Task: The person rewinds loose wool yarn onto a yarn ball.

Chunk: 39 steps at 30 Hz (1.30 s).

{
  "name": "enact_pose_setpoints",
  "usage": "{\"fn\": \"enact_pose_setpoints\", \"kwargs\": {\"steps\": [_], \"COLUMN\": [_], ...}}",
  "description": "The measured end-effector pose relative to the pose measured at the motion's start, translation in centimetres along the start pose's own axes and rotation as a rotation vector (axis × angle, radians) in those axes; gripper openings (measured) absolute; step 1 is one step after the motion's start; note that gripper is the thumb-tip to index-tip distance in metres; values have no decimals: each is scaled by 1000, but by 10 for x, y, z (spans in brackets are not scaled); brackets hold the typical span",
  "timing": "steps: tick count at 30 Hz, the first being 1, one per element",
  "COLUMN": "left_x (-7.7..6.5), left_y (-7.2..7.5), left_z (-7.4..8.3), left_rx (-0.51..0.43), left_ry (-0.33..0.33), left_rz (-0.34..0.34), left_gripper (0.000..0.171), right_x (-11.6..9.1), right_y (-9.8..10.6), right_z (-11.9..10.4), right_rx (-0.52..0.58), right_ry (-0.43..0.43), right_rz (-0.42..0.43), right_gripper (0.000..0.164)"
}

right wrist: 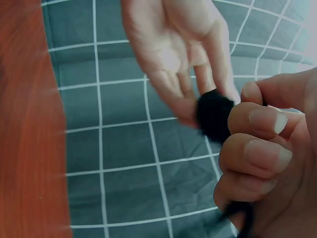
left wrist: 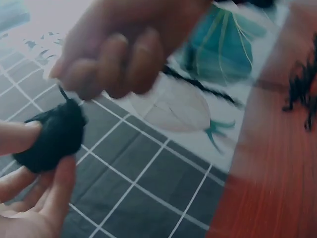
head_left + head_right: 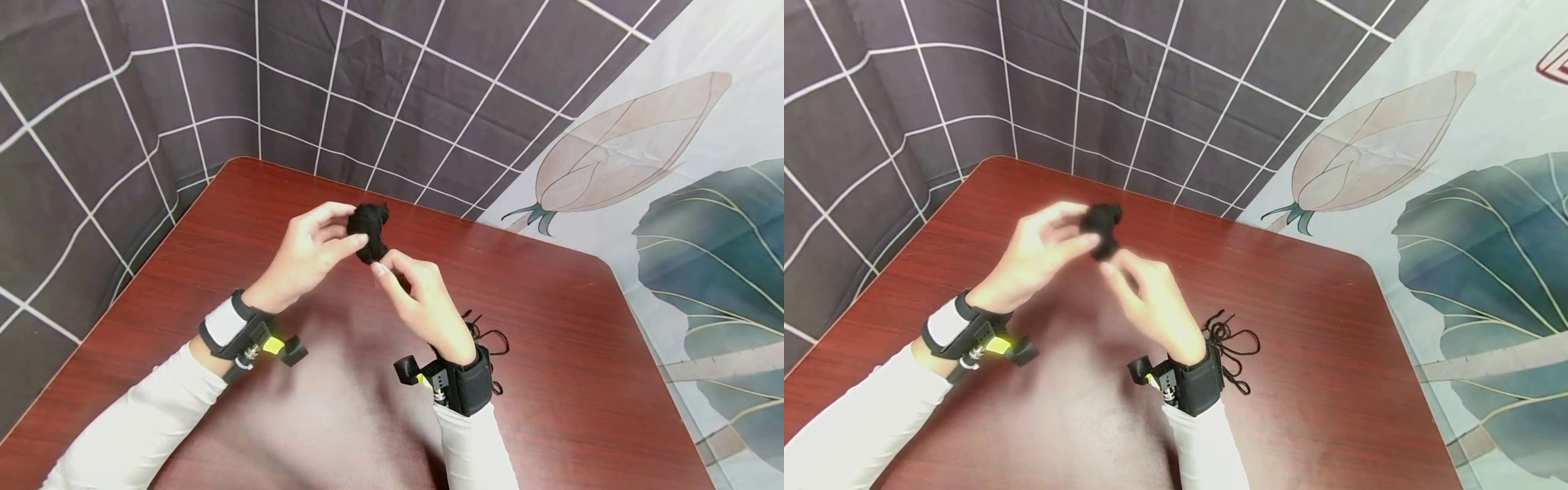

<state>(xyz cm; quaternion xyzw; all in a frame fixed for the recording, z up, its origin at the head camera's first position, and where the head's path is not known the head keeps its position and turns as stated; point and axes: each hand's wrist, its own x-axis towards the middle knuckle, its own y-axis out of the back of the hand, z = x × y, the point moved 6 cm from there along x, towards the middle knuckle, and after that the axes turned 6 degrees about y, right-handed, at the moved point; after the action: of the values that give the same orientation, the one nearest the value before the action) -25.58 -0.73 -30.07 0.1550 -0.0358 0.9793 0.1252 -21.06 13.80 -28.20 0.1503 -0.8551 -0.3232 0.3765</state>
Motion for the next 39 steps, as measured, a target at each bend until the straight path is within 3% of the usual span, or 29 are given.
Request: {"fn": "enact_pose_setpoints", "kwargs": {"steps": [3, 5, 8, 12, 15, 18, 22, 26, 32, 36, 39], "left_x": [-1, -2, -7, -14, -17, -19, -16, -9, -1, 2, 3], "left_y": [-9, -17, -28, -36, -39, -38, -33, -21, 0, 6, 2], "left_z": [-3, -6, -8, -5, -3, -2, 0, 1, 1, 0, -3], "left_rx": [110, 132, 101, 29, -36, -105, -189, -231, -168, -54, 60], "left_ry": [-18, -19, -11, 1, 11, 10, -9, -18, -8, -13, -19], "left_rz": [-101, -200, -354, -506, -570, -589, -502, -305, -38, 22, -16], "left_gripper": [39, 38, 37, 37, 37, 36, 38, 38, 39, 40, 39], "right_x": [0, 0, 0, -1, -3, -3, -2, -1, 1, 2, 1], "right_y": [9, 15, 27, 38, 38, 28, 10, -4, -14, -12, -6], "right_z": [-6, -8, -10, -6, 3, 16, 31, 34, 27, 15, 5], "right_rx": [-34, -49, -48, 9, 95, 197, 288, 289, 168, 31, -47], "right_ry": [20, 36, 62, 53, 16, -44, -114, -121, -100, -41, -9], "right_rz": [37, 83, 182, 307, 340, 315, 255, 202, 50, -9, 1], "right_gripper": [22, 20, 19, 17, 12, 7, 10, 19, 26, 25, 24]}}
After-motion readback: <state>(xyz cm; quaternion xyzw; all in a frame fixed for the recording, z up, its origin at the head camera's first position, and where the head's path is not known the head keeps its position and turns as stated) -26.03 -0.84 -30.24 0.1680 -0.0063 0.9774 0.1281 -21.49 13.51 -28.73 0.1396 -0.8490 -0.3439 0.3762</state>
